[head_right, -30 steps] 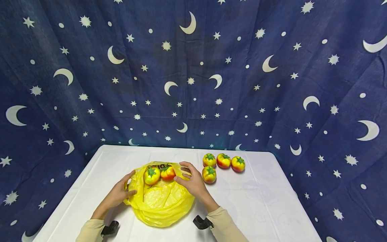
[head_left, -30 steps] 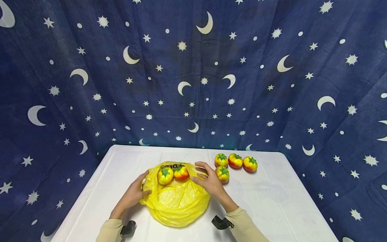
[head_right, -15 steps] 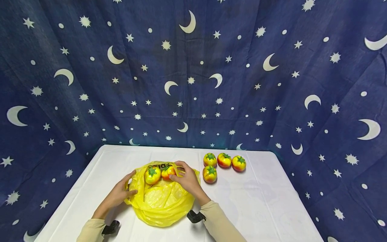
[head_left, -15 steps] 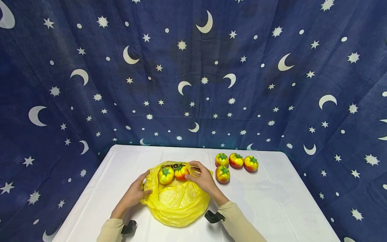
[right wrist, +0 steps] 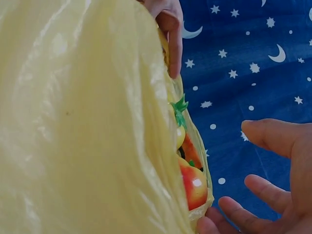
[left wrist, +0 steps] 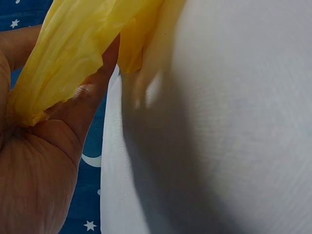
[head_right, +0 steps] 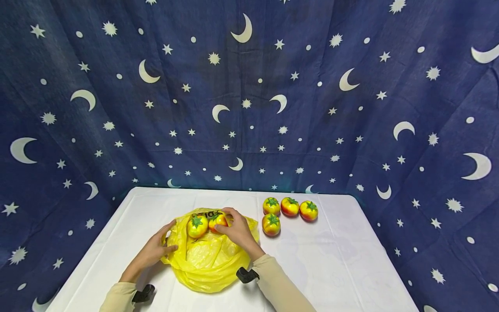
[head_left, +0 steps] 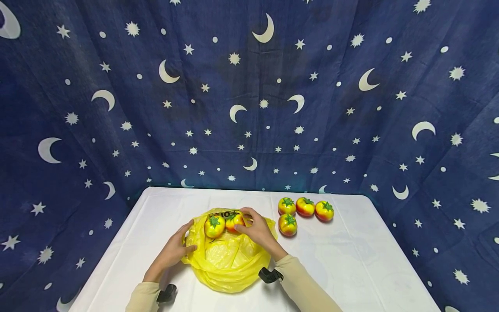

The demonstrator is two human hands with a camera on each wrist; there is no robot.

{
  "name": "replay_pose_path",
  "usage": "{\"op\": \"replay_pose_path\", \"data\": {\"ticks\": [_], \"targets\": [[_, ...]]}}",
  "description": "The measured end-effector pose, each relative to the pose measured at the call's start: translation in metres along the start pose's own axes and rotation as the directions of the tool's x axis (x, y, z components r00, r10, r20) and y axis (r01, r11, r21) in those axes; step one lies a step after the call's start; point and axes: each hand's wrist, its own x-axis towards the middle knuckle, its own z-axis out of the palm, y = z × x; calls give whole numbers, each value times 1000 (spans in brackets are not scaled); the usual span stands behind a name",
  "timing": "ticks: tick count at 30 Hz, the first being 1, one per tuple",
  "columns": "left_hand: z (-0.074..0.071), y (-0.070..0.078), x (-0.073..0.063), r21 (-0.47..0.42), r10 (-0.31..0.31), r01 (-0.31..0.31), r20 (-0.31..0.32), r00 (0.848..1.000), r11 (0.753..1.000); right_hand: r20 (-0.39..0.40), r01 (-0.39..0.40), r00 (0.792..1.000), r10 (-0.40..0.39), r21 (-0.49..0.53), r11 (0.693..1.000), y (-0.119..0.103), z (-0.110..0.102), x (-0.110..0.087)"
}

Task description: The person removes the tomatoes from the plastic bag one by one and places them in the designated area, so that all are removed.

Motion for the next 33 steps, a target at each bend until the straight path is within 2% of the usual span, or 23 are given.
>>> {"op": "replay_pose_path", "data": {"ticks": [5, 12, 24, 33], "targets": [[0, -1, 0, 0, -7, 7, 1, 1000, 1000, -12, -41, 999, 40, -73, 997, 2, 3, 4], [1, 0, 0, -11, -19, 18, -3, 1000, 1000, -33, -42, 999, 38, -130, 991, 4, 6, 9], [3, 1, 2, -18, -29, 29, -5, 1000, 999, -53, -114, 993, 103, -264, 958, 4, 16, 17], [4, 1, 2, -11, -24, 24, -9, 1000, 1000, -65, -143, 989, 130, -263, 954, 7, 22, 21]]}}
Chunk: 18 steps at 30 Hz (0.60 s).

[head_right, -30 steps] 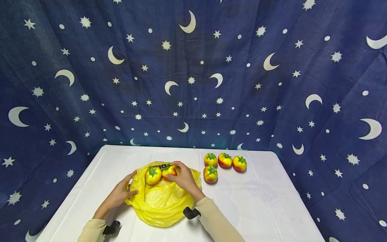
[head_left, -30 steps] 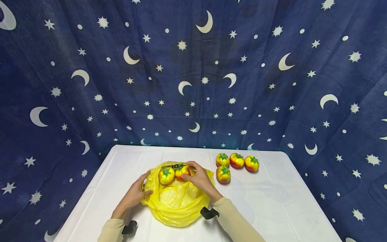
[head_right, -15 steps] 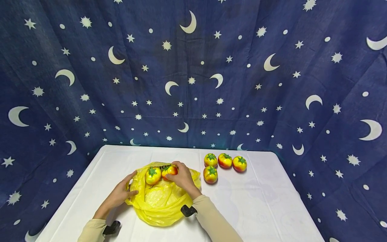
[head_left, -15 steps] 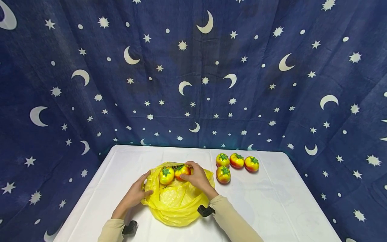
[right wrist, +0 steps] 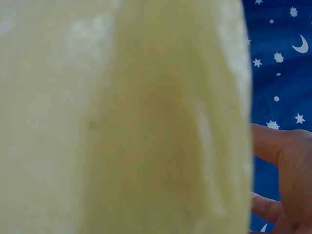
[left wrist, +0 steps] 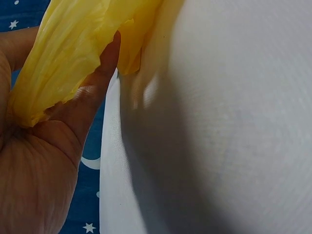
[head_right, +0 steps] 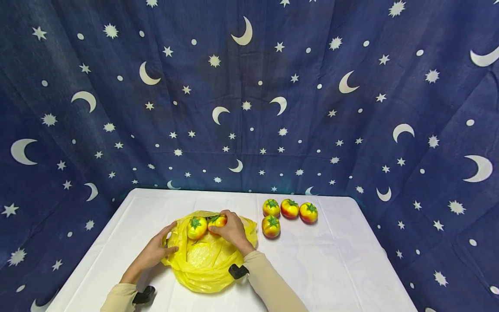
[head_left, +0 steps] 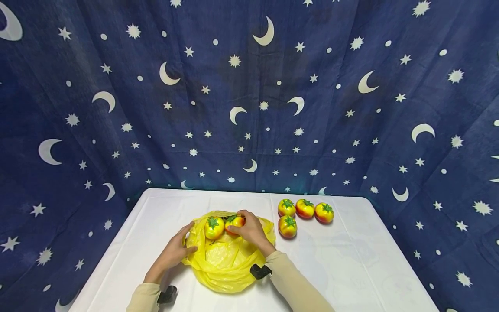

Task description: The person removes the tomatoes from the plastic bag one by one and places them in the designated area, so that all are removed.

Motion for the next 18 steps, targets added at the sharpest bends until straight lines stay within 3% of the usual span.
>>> {"op": "replay_pose_path", "data": {"ticks": [18], "targets": [[1, -2, 1, -10, 4, -4, -5, 1000, 1000, 2, 37, 999, -37, -11, 999, 8, 9, -2]]}}
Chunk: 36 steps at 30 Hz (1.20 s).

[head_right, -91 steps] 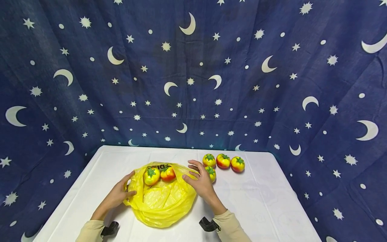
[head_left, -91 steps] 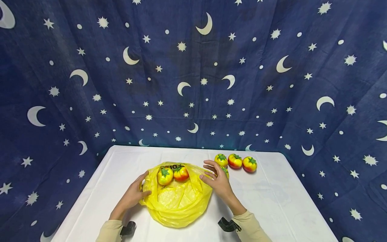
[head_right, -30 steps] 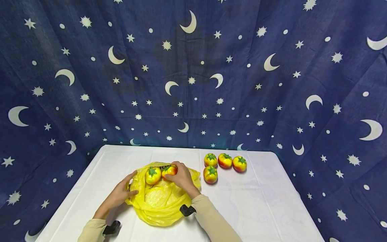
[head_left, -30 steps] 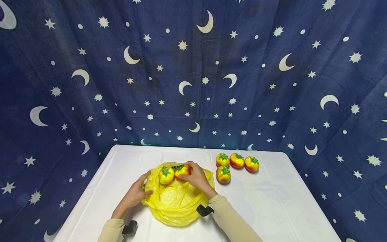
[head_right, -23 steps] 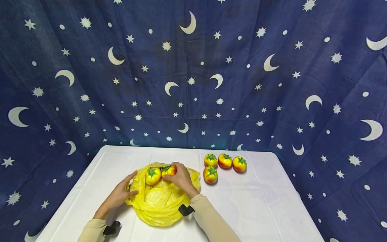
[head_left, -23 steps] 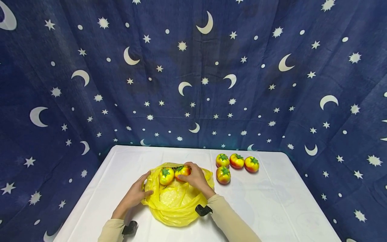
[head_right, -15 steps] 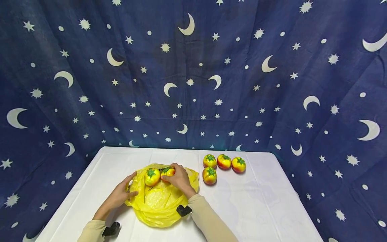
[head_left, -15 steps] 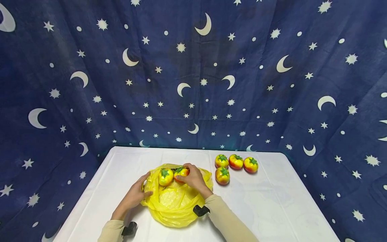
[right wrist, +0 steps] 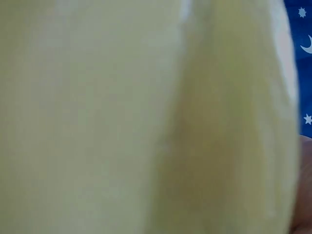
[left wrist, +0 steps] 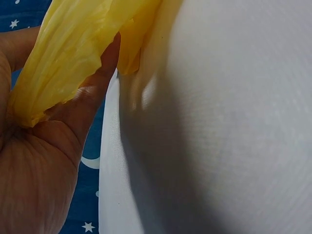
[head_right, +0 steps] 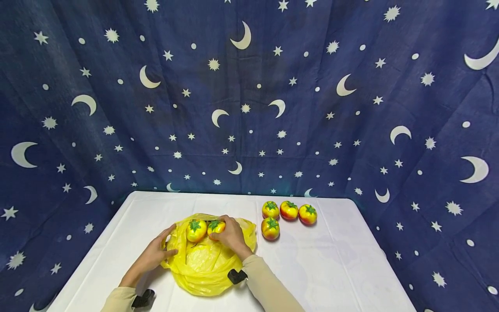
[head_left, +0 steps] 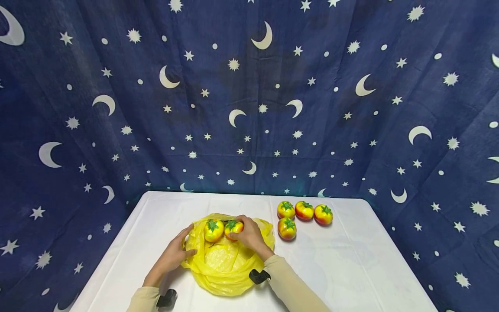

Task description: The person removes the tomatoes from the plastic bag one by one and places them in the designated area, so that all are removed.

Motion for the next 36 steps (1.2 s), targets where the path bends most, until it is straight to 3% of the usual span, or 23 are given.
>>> {"op": "replay_pose_path", "data": {"ticks": [14, 23, 36], "targets": [[-1, -1, 0, -2, -11, 11, -2, 1000, 1000, -23, 11, 1000, -11, -7, 1000, -3, 0, -2], [0, -5, -1, 1, 8, -8, -10, 1000, 1000, -39, 33, 999, -32, 45, 998, -7, -6, -8], [1, -4, -2, 7, -24, 24, -4, 1000, 1000, -35, 66, 997, -62, 126, 990, -11, -18, -23]]}}
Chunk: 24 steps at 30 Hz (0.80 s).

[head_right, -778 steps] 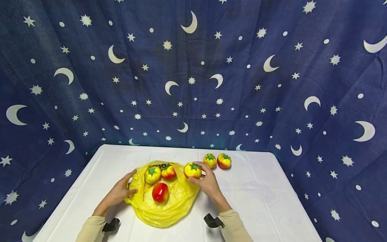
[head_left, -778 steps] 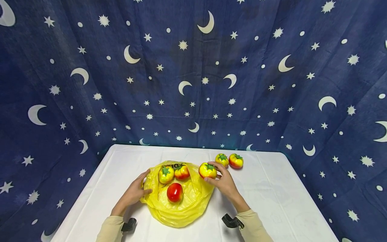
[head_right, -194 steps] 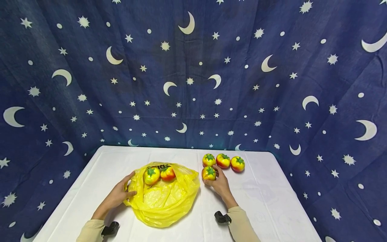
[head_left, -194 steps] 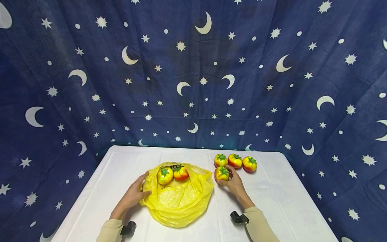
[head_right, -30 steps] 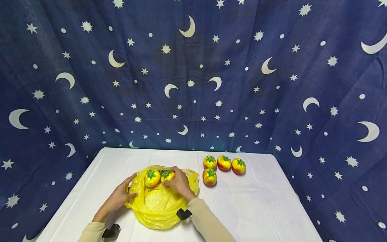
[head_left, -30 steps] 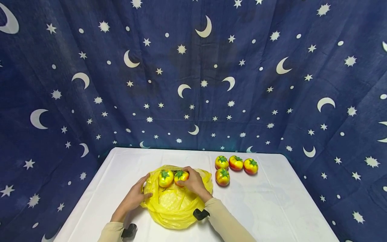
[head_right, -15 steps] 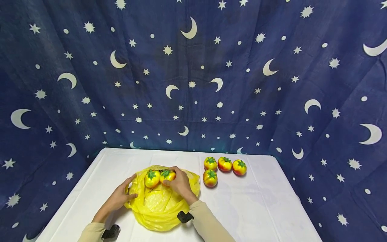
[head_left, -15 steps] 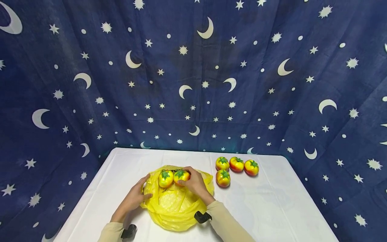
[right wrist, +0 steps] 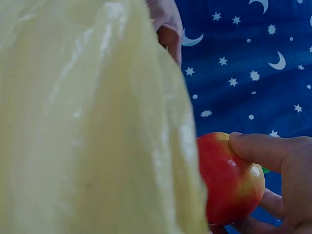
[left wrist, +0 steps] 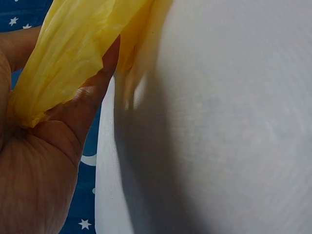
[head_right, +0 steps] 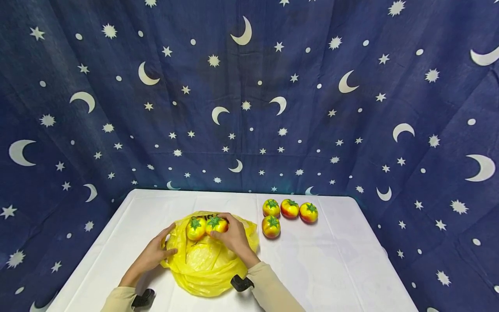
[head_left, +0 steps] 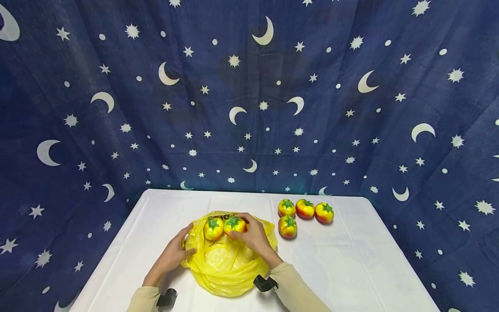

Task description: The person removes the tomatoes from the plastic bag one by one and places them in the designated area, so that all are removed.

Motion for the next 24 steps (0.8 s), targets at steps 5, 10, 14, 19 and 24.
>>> {"op": "replay_pose_path", "data": {"ticks": [5, 10, 14, 19, 24], "targets": [[0, 1, -1, 3, 9, -9, -5, 1000, 1000, 0, 22, 1000, -22, 15, 1000, -5, -5, -5], [0, 0, -1, 7, 12, -12, -10, 1000, 1000, 1, 50, 999, -50, 24, 998, -10, -10, -9], [0, 0, -2, 4, 16, -16, -14, 1000, 1000, 7, 64, 998, -64, 24, 998, -13, -13, -12], [1, 0, -2, 0, 15, -15, -16, 1000, 1000, 9, 76, 997, -77, 24, 997, -15, -16, -17], [0, 0, -3, -6, 16, -16, -10, 1000, 1000, 1, 87, 996, -87, 27, 996, -16, -19, -20]]}}
